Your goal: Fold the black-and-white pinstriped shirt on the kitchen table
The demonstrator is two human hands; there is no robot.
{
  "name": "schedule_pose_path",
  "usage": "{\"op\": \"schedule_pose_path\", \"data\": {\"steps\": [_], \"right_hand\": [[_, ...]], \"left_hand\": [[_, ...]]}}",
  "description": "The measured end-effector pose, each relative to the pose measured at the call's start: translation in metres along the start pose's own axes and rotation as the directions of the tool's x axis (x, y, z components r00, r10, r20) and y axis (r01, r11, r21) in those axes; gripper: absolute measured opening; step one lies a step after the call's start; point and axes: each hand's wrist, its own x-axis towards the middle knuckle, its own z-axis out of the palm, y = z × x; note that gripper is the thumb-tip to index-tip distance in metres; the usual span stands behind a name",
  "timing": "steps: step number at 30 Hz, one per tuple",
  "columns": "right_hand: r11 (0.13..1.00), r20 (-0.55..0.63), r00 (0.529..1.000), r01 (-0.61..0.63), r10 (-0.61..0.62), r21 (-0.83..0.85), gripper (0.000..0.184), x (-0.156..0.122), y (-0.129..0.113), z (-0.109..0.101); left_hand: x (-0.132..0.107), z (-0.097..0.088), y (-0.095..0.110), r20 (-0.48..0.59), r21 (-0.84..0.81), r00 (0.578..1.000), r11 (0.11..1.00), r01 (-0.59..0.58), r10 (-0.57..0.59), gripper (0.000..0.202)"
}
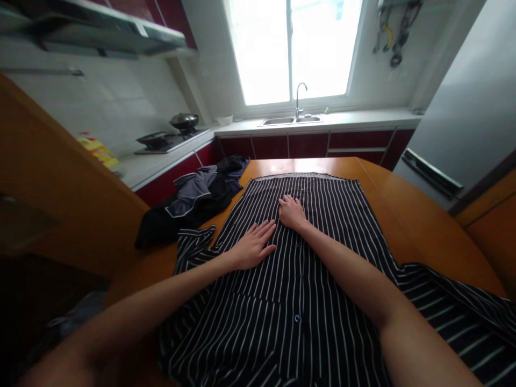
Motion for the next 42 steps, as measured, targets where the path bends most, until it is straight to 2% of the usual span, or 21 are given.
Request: {"op": "schedule_pose_path", "data": {"steps": [2, 5, 10, 12, 15, 17, 21, 23, 24, 27, 28, 30, 32, 34, 42], "right_hand": [[1.000, 0.005, 1.000, 0.001, -0.001, 0.003, 0.049, -0.001, -0.001, -0.001], [1.000, 0.006, 1.000, 0.004, -0.004, 0.002, 0.049, -0.002, -0.002, -0.002], [1.000, -0.004, 1.000, 0.011, -0.011, -0.003, 0.048, -0.001, -0.001, -0.001], [1.000, -0.011, 1.000, 0.012, -0.012, -0.003, 0.048, -0.002, -0.001, 0.000], [1.000, -0.019, 1.000, 0.015, -0.015, -0.005, 0.048, -0.002, 0.000, 0.001], [1.000, -0.023, 1.000, 0.021, -0.021, -0.009, 0.049, -0.002, 0.001, 0.002], [1.000, -0.024, 0.999, 0.022, -0.022, -0.015, 0.048, -0.001, 0.002, 0.001], [1.000, -0.039, 0.999, 0.014, -0.015, -0.022, 0.047, -0.002, 0.000, -0.002], [0.999, -0.055, 0.998, 0.021, -0.023, -0.027, 0.047, -0.004, -0.003, -0.004], [0.985, -0.063, 0.983, 0.173, -0.173, 0.002, 0.050, -0.009, -0.017, -0.008], [0.965, -0.027, 0.966, 0.259, -0.258, 0.032, 0.052, -0.010, -0.023, -0.007], [0.903, 0.092, 0.901, 0.413, -0.424, 0.114, 0.057, -0.008, -0.034, -0.003], [0.861, 0.198, 0.839, 0.482, -0.507, 0.163, 0.062, 0.000, -0.042, 0.003], [0.865, 0.249, 0.829, 0.476, -0.501, 0.158, 0.067, 0.018, -0.048, 0.010], [0.961, 0.269, 0.923, 0.270, -0.275, 0.057, 0.073, 0.131, -0.058, 0.042]], "left_hand": [[-0.015, 0.001, -0.005, -0.022, 0.002, 0.999, 0.999, 0.048, -0.048, 0.072], [-0.038, -0.003, -0.004, 0.000, -0.010, 0.995, 0.995, 0.103, -0.103, 0.071], [-0.078, -0.001, 0.027, 0.015, -0.026, 0.992, 0.992, -0.121, 0.122, 0.073], [-0.087, 0.002, 0.036, 0.013, -0.030, 0.991, 0.991, -0.129, 0.130, 0.072], [-0.093, 0.008, 0.035, -0.002, -0.033, 0.999, 0.999, -0.039, 0.039, 0.071], [-0.094, 0.011, 0.028, -0.018, -0.028, 0.998, 0.998, 0.063, -0.064, 0.073], [-0.092, 0.014, 0.015, -0.042, -0.016, 0.952, 0.953, 0.301, -0.302, 0.084], [-0.092, 0.014, 0.014, -0.062, -0.014, 0.937, 0.939, 0.344, -0.344, 0.085], [-0.091, 0.013, 0.015, -0.076, -0.013, 0.943, 0.946, 0.323, -0.323, 0.084], [-0.092, 0.010, 0.021, -0.090, -0.009, 0.984, 0.988, 0.155, -0.155, 0.075], [-0.092, 0.009, 0.023, -0.079, -0.011, 0.991, 0.994, 0.104, -0.105, 0.073], [-0.091, 0.009, 0.026, -0.057, -0.020, 0.996, 0.997, 0.069, -0.070, 0.071], [-0.091, 0.009, 0.026, -0.054, -0.032, 0.995, 0.996, 0.078, -0.080, 0.071], [-0.090, 0.010, 0.026, -0.062, -0.043, 0.994, 0.996, 0.083, -0.086, 0.071], [-0.093, 0.009, 0.026, -0.064, -0.088, 0.997, 0.995, 0.041, -0.047, 0.067]]}}
